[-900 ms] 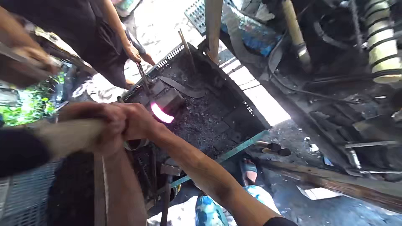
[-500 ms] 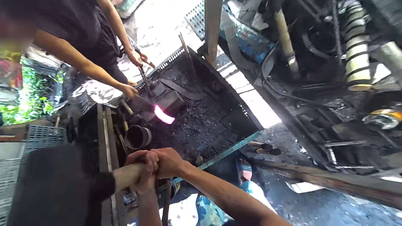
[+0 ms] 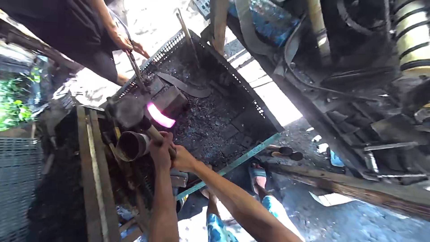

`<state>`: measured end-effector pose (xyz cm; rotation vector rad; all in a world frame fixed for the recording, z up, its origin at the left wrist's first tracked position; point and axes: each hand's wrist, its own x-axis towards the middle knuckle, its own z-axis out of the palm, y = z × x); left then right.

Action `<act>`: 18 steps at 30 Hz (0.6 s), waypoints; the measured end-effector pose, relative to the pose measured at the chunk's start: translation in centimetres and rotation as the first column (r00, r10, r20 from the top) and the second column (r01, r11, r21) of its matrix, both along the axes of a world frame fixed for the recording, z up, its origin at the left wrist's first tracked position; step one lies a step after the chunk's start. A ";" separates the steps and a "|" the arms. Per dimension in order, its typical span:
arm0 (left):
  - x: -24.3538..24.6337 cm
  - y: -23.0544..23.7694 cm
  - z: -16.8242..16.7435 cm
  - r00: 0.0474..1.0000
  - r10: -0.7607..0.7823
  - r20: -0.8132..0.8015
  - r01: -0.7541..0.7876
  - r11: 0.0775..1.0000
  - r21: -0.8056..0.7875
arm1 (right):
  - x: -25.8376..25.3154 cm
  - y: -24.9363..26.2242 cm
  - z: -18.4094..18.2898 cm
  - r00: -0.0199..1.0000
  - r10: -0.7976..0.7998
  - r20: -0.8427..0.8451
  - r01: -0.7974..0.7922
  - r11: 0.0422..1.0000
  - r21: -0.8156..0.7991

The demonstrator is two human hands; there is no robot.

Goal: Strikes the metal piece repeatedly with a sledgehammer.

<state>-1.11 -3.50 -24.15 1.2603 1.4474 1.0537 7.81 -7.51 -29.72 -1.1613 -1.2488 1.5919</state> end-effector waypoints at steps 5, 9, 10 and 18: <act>4.7 -5.8 23.6 0.974 -0.226 -0.031 0.219 0.885 0.412 | 1.6 -0.7 19.1 0.979 -0.082 -0.187 0.168 0.840 0.515; 7.3 -3.5 34.7 0.932 -0.335 -0.136 0.344 0.704 0.622 | 2.3 4.1 30.0 0.978 -0.121 -0.171 0.209 0.618 0.758; 4.9 -0.9 34.8 0.883 -0.432 -0.185 0.445 0.642 0.624 | 2.6 6.2 30.8 0.977 -0.148 -0.154 0.212 0.576 0.790; -2.2 1.4 -7.1 0.938 0.010 0.346 -0.013 1.000 0.007 | -0.1 1.2 -2.5 0.946 0.112 0.304 -0.070 0.987 -0.146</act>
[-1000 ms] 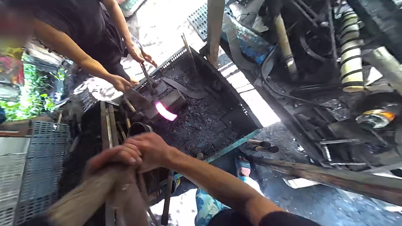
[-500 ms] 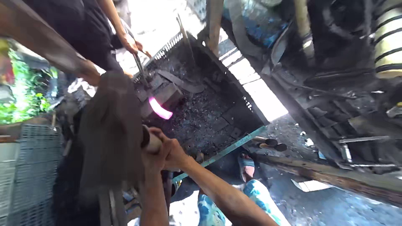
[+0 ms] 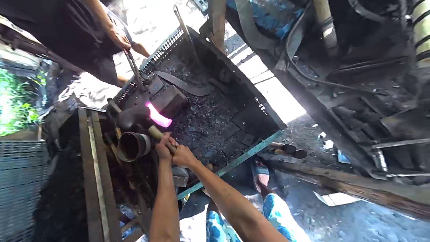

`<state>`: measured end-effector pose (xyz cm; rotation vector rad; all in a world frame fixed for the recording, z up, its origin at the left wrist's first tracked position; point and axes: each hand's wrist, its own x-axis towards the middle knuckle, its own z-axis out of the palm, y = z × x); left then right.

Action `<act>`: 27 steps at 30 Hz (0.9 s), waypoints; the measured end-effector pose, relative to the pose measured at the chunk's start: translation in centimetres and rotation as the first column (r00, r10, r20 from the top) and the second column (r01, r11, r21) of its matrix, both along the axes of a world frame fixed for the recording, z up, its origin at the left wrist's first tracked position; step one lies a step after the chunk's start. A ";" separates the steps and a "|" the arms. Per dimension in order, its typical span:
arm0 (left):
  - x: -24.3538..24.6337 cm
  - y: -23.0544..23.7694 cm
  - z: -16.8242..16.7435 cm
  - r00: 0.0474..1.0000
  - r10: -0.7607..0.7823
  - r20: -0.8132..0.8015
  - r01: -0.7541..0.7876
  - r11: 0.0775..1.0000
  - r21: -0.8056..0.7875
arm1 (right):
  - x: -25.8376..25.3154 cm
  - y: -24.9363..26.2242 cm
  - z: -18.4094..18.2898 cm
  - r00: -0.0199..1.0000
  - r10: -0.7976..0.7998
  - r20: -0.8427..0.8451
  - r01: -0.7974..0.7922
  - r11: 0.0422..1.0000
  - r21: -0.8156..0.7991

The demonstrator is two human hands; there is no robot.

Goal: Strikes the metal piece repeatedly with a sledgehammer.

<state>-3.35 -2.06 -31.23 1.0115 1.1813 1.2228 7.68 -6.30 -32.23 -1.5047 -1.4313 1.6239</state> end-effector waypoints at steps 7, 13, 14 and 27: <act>1.1 -9.0 28.4 0.954 -0.183 -0.237 0.288 0.780 0.556 | 0.7 -3.3 21.9 0.960 0.118 -0.252 0.095 0.713 0.695; 0.8 -1.6 40.3 0.870 -0.194 -0.453 0.471 0.598 0.648 | 0.3 6.0 33.5 0.961 0.012 -0.275 0.257 0.328 0.909; 0.3 0.7 36.0 0.903 -0.182 -0.390 0.410 0.641 0.649 | 0.0 7.2 29.9 0.971 -0.021 -0.240 0.228 0.405 0.886; 2.2 -8.4 28.4 0.945 -0.256 -0.201 0.326 0.751 0.574 | 2.4 -3.7 22.4 0.979 0.063 -0.195 0.086 0.736 0.671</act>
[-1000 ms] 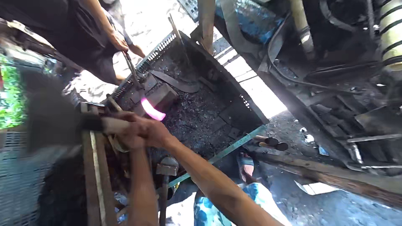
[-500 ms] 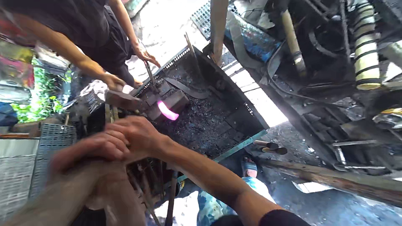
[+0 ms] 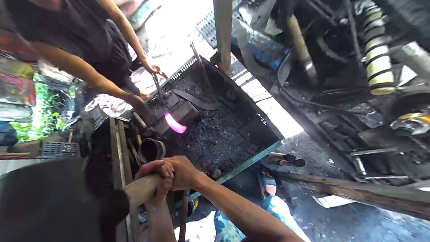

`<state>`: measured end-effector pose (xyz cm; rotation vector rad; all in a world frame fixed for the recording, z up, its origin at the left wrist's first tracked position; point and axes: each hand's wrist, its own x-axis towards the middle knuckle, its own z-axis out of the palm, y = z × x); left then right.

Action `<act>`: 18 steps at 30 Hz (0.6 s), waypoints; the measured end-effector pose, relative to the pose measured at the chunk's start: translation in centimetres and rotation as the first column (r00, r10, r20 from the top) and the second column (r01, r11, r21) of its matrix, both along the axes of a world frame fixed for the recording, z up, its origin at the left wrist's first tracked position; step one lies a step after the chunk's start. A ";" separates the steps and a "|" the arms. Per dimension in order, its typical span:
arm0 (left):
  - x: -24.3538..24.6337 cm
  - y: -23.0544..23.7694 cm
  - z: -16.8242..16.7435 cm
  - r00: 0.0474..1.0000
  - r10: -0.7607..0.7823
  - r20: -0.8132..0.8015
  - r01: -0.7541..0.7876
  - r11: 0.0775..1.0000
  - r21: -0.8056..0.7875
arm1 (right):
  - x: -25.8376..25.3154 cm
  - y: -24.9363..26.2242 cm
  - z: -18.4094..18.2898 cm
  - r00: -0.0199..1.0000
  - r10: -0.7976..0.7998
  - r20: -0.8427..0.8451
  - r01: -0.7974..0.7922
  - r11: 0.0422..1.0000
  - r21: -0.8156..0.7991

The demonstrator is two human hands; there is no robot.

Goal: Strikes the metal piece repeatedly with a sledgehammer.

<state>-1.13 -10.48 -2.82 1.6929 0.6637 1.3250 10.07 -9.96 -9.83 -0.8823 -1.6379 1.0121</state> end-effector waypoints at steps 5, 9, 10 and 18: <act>-0.9 4.5 15.4 0.965 -0.020 -0.260 0.092 0.959 0.267 | -0.9 7.3 14.1 0.980 -0.110 -0.168 0.178 0.864 0.471; -3.9 11.7 -3.6 0.997 0.083 0.006 -0.083 0.996 -0.011 | -1.6 10.8 0.1 0.986 -0.166 0.020 0.162 0.975 0.151; -3.4 11.1 -11.8 0.983 0.183 -0.003 -0.181 0.968 -0.173 | -2.1 9.0 -7.3 0.989 -0.130 0.074 0.136 0.988 -0.076; -0.2 2.8 -9.7 0.978 0.207 -0.005 -0.201 0.941 -0.272 | -0.9 1.1 -8.6 1.000 0.013 -0.019 -0.018 0.952 -0.306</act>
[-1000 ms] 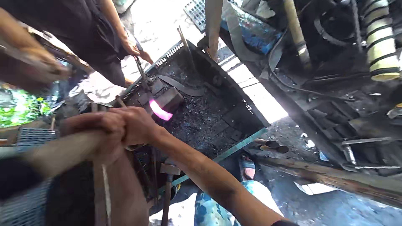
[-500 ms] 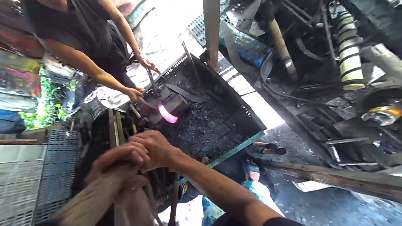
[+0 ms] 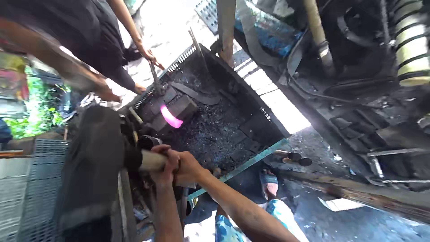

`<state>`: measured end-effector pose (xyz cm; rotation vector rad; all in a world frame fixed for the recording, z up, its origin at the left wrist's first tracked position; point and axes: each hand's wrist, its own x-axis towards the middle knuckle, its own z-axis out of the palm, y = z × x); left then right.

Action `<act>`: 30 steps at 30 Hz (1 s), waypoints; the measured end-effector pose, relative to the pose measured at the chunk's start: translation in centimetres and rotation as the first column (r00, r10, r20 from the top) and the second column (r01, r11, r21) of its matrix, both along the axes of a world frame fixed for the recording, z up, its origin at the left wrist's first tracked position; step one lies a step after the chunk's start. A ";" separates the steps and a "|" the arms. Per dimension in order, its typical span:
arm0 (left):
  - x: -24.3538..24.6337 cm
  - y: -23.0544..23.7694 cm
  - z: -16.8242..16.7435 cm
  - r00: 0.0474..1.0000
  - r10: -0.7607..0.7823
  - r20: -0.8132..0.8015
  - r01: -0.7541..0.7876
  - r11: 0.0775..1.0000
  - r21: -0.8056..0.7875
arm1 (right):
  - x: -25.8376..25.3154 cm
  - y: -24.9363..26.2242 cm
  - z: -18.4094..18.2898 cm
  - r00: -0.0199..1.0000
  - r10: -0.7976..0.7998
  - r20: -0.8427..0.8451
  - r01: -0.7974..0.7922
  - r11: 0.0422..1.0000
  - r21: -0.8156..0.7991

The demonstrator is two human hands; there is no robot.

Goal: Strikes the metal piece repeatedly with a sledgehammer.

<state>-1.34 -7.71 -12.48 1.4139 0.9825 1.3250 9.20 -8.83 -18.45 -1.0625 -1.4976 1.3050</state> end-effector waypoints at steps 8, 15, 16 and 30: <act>1.6 4.0 22.7 0.936 -0.191 -0.296 0.319 0.815 0.484 | 0.9 8.0 20.8 0.976 -0.172 -0.130 0.215 0.721 0.659; -1.4 4.7 -17.9 0.992 0.126 0.012 -0.113 0.922 -0.369 | -1.3 1.7 -13.3 0.986 0.051 0.158 0.022 0.903 -0.430; -1.2 4.1 -17.7 0.992 0.115 0.058 -0.083 0.915 -0.395 | -0.6 1.4 -13.4 0.980 0.090 0.180 -0.005 0.906 -0.424; 1.4 6.2 12.6 0.986 -0.136 -0.094 0.163 0.888 0.430 | -0.4 9.5 12.0 0.980 -0.197 -0.025 0.176 0.808 0.562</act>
